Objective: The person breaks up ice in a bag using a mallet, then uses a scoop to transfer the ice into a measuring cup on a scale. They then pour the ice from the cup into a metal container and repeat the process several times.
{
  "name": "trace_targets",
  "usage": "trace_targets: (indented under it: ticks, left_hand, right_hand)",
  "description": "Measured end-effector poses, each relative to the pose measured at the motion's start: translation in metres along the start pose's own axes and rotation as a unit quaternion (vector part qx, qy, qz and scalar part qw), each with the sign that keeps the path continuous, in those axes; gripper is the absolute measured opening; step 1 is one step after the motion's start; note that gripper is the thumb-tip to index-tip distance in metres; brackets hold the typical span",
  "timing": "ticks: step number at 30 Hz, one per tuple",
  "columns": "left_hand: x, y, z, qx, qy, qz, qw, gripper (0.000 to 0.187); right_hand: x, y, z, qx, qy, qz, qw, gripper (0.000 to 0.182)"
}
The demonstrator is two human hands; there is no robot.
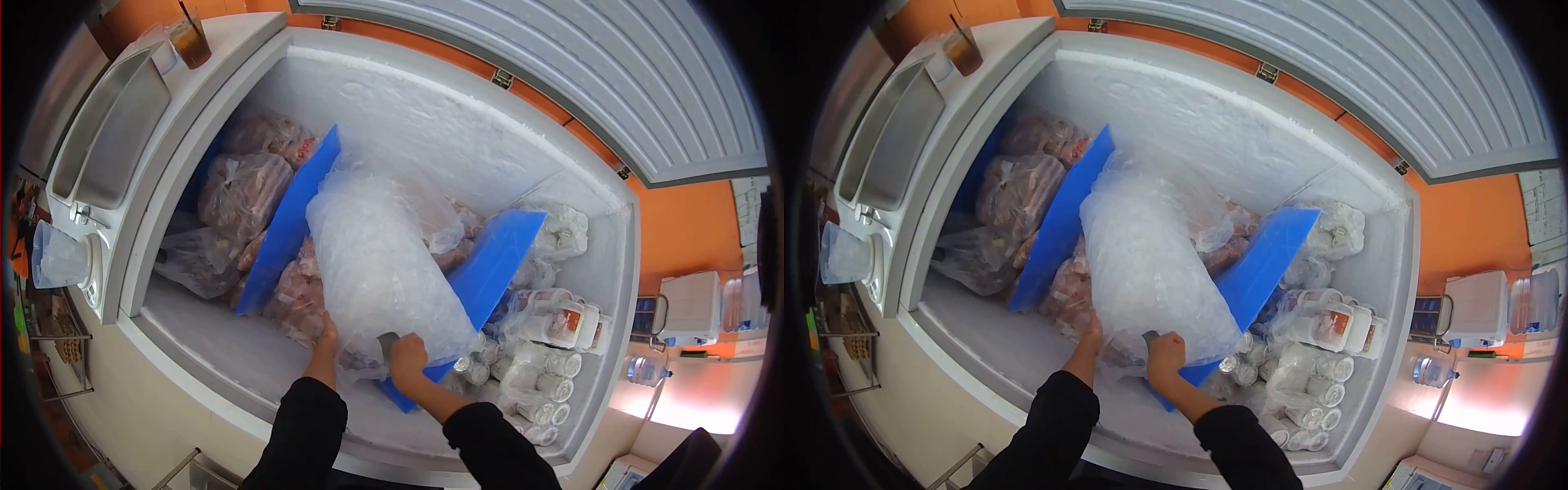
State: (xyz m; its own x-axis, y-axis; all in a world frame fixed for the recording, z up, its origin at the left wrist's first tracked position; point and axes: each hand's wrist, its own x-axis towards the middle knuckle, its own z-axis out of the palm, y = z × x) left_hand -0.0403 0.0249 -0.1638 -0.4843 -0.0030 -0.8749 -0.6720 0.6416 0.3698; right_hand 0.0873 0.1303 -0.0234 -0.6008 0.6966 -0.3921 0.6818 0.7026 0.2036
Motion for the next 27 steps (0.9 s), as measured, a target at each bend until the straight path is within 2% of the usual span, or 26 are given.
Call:
trace_targets:
  ticks: [2,5,8,11,13,14,17,20,23,26,27]
  left_hand:
    - [0.000,-0.002,0.001,-0.005,0.002,0.000,1.000,0.038]
    - [0.000,0.000,-0.003,-0.008,0.007,0.005,1.000,0.038]
    - [0.000,-0.002,-0.006,-0.017,0.006,0.001,1.000,0.037]
    - [0.003,-0.007,-0.005,-0.024,-0.002,-0.005,1.000,0.037]
    - [-0.001,-0.006,-0.004,-0.026,-0.006,-0.006,1.000,0.037]
    - [-0.001,-0.008,-0.003,-0.027,-0.007,-0.006,1.000,0.037]
    - [-0.004,-0.008,0.001,-0.031,-0.010,-0.004,0.999,0.036]
    - [-0.007,-0.009,0.008,-0.038,-0.020,-0.010,0.999,0.036]
    - [-0.010,-0.011,0.010,-0.041,-0.021,-0.009,0.999,0.036]
    - [-0.010,-0.012,0.008,-0.045,-0.025,-0.012,0.999,0.035]
    - [-0.009,-0.012,0.006,-0.046,-0.027,-0.014,0.998,0.035]
  right_hand:
    - [0.015,-0.015,-0.005,-0.014,-0.038,0.104,0.994,0.014]
    - [0.005,0.004,-0.019,0.037,-0.125,-0.041,0.991,0.013]
    - [-0.014,0.022,-0.034,0.056,-0.151,-0.072,0.984,0.013]
    - [-0.009,0.010,-0.021,0.039,-0.142,-0.073,0.986,0.017]
    - [0.006,-0.021,0.015,0.049,-0.180,-0.021,0.982,0.017]
    - [0.007,-0.032,0.009,0.056,-0.199,0.005,0.978,0.016]
    - [0.011,-0.034,-0.015,0.080,-0.278,0.030,0.957,0.019]
    - [0.011,-0.016,-0.016,0.133,-0.250,0.053,0.958,0.022]
    - [0.011,-0.020,0.014,0.206,-0.291,0.087,0.930,0.020]
    - [0.001,-0.024,0.019,0.252,-0.372,0.040,0.892,0.019]
    - [-0.001,-0.026,0.023,0.238,-0.370,0.002,0.898,0.018]
